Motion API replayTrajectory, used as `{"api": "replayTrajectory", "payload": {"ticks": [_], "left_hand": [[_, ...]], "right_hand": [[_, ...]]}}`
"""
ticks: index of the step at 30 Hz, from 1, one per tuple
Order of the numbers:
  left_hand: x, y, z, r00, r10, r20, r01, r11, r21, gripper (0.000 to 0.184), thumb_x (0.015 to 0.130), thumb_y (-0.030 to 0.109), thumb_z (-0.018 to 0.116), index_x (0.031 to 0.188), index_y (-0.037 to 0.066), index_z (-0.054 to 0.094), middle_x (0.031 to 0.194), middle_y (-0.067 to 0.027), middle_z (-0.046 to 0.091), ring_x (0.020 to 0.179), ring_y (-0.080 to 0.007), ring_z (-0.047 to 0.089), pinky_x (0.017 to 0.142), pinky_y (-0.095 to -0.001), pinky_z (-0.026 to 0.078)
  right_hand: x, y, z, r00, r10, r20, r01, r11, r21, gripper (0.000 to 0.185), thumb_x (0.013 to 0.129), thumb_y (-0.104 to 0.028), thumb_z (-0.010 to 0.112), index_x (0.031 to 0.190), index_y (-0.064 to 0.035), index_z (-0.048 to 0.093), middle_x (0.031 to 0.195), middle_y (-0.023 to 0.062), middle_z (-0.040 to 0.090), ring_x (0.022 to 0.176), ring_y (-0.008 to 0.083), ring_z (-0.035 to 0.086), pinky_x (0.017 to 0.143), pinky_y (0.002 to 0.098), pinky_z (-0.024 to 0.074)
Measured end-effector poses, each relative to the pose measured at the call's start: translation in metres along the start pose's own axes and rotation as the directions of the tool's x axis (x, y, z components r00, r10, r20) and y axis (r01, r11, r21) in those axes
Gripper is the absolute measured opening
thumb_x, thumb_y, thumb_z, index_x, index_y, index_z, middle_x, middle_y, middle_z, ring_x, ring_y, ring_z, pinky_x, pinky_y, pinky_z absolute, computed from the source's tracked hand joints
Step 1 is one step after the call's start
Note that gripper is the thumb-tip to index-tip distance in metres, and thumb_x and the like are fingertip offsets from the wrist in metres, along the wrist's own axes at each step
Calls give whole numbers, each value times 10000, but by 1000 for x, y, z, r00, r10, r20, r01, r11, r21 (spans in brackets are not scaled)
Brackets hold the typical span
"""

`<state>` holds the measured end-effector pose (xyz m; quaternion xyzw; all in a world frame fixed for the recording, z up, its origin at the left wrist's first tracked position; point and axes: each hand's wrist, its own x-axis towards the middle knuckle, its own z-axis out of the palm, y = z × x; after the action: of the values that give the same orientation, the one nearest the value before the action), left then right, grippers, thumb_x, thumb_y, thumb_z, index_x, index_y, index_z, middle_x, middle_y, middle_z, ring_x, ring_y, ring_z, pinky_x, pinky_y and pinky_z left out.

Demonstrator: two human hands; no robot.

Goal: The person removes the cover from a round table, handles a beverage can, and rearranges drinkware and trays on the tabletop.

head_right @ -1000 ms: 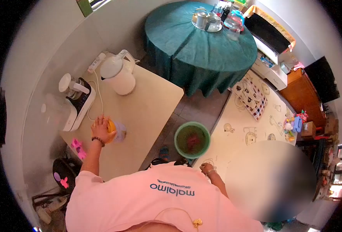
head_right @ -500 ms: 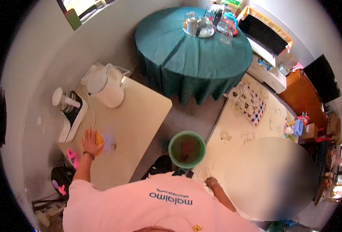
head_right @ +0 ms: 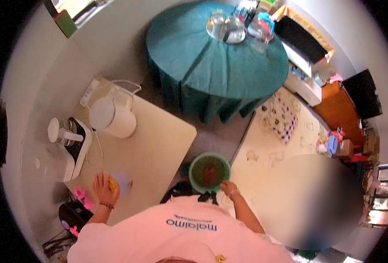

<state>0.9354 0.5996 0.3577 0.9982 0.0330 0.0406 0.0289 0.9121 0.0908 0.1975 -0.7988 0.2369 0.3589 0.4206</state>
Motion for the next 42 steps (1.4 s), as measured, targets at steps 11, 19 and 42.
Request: {"api": "replayTrajectory", "payload": {"ticks": [11, 19, 42], "left_hand": [[4, 0, -5, 997, 1, 81, 0, 1000, -22, 588, 567, 212, 596, 1114, 124, 402, 1248, -99, 282, 1164, -314, 213, 912, -490, 144], [4, 1, -5, 997, -8, 77, 11, 999, -32, 583, 565, 208, 598, 1110, 119, 410, 1242, -103, 293, 1161, -314, 221, 909, -491, 154], [5, 2, -6, 1000, -12, 16, 13, 997, -75, 552, 550, 210, 614, 1066, 117, 440, 1210, -100, 331, 1144, -304, 245, 903, -487, 161]], "right_hand": [[-25, 2, 0, 985, 171, -16, -171, 985, -25, 371, 735, -238, 518, 1009, 11, 492, 776, 147, 587, 651, 175, 583, 574, 274, 453], [-19, 7, -5, 990, 133, -56, -136, 989, -55, 358, 728, -230, 519, 986, 18, 506, 771, 148, 584, 615, 176, 580, 568, 275, 454], [-10, -26, -14, 998, 62, -22, -65, 980, -186, 328, 738, -208, 510, 973, 21, 504, 759, 120, 581, 648, 160, 569, 564, 260, 446]]}}
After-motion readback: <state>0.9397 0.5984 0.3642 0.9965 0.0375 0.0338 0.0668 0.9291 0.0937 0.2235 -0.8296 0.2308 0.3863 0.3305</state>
